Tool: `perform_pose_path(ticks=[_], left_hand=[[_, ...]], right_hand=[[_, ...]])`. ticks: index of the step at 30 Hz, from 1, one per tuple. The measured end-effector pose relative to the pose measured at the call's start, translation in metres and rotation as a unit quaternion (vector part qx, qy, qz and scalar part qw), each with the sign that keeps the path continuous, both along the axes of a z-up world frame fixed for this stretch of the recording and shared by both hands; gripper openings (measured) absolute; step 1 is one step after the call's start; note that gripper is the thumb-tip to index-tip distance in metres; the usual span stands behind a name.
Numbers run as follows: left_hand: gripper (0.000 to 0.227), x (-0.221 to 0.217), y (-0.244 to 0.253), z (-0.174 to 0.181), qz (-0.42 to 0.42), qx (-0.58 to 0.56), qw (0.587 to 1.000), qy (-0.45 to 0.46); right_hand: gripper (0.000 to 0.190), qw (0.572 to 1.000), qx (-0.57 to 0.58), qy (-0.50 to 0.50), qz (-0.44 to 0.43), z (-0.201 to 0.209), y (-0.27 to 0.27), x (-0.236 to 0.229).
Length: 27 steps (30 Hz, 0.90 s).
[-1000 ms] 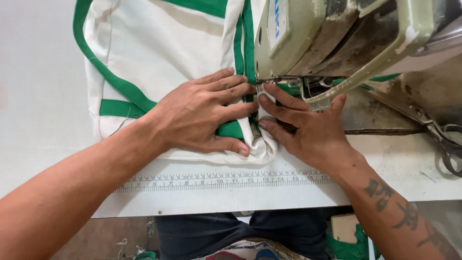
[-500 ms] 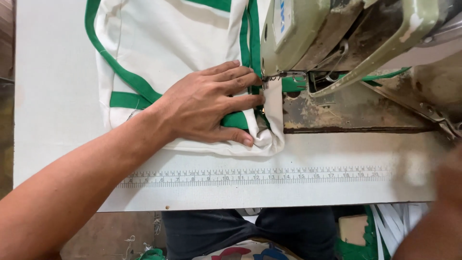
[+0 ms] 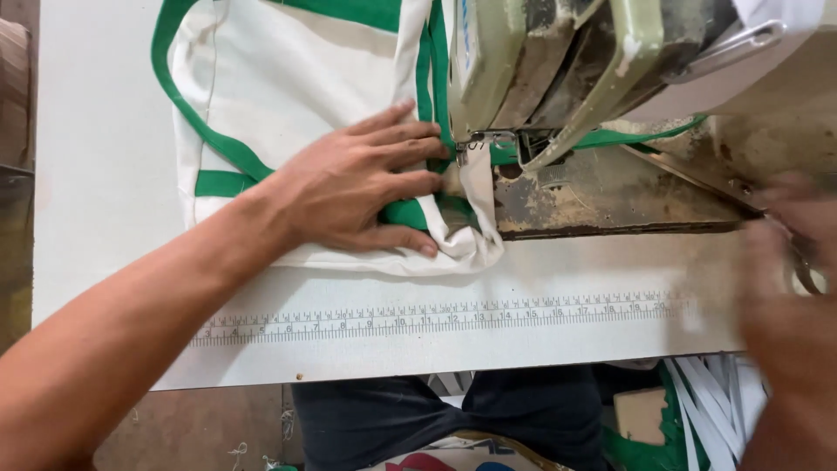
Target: Sewing a white canvas tote bag with green straps using an industrial sewing machine
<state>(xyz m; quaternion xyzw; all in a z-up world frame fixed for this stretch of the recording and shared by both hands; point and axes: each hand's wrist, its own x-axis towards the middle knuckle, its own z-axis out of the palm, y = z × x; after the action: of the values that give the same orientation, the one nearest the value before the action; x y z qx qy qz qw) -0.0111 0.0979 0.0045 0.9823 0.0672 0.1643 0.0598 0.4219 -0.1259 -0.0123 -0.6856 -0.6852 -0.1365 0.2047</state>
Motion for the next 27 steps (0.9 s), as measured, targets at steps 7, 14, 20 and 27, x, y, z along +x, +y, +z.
perform_pose_path(ticks=[7, 14, 20, 27], left_hand=[[0.022, 0.003, -0.077, 0.07, 0.028, 0.277, 0.945, 0.171], [0.007, 0.011, -0.115, 0.067, 0.076, 0.296, 0.93, 0.202], [0.016, -0.003, -0.118, 0.065, 0.112, 0.29, 0.934, 0.176], [0.051, -0.014, -0.111, 0.126, 0.113, 0.384, 0.86, 0.317]], right_hand=[[0.056, 0.933, -0.072, 0.123, 0.331, 0.025, 0.06, -0.145], [0.026, 0.918, 0.006, 0.167, 0.359, 0.037, 0.079, -0.174], [0.025, 0.927, -0.008, 0.123, 0.353, 0.027, 0.099, -0.198], [0.084, 0.925, -0.116, 0.108, 0.345, 0.022, 0.067, -0.197]])
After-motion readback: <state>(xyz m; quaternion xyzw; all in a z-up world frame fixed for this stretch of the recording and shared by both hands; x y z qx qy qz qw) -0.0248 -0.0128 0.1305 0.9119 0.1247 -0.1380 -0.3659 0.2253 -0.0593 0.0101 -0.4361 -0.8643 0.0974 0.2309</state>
